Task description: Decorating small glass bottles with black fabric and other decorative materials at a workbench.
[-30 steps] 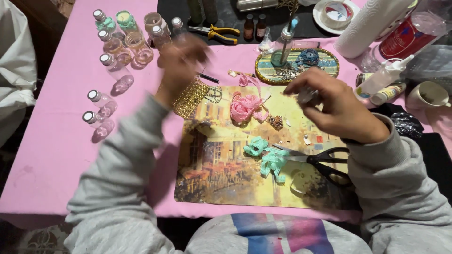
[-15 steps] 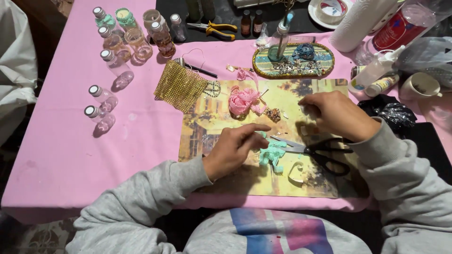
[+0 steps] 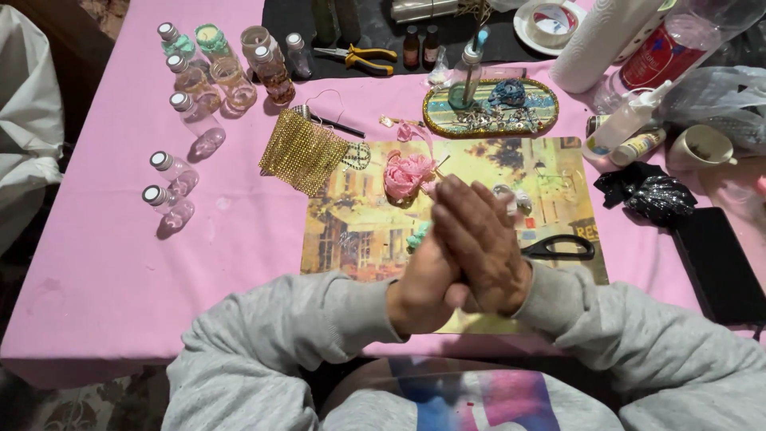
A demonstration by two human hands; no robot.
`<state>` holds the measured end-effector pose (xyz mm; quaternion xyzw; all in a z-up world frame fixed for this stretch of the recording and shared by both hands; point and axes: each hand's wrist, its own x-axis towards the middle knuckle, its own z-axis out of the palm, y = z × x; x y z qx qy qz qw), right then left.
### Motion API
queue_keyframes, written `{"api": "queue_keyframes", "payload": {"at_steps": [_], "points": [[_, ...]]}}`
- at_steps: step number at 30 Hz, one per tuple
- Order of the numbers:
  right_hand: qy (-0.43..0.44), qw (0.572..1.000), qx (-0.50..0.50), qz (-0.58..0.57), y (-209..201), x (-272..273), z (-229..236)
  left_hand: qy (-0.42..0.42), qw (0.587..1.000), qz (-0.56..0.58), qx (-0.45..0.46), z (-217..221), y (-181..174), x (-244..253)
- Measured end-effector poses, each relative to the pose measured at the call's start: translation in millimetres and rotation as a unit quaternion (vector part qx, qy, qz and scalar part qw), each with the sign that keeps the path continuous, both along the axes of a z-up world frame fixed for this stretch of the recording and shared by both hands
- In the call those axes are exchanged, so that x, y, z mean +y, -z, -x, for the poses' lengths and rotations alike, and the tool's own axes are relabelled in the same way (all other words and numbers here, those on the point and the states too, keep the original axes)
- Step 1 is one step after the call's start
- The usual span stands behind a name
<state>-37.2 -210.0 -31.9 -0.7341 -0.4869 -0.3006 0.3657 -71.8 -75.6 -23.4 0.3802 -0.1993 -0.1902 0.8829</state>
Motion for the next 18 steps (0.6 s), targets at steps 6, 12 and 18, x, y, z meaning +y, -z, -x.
{"api": "queue_keyframes", "payload": {"at_steps": [6, 12, 18], "points": [[0.072, 0.988, 0.137, 0.022, -26.1, 0.2, -28.4, -0.352, 0.693, -0.290, -0.558, -34.4, -30.6, -1.1], [-0.232, 0.846, 0.393, -0.276, -67.6, -14.7, -9.9, -0.253, 0.502, -0.624, -0.542, -88.1, 76.5, 0.8], [-0.090, 0.951, 0.238, -0.173, -43.5, -72.8, -21.5, -0.384, 0.535, -0.615, -0.433, -136.3, 67.8, 95.8]]}}
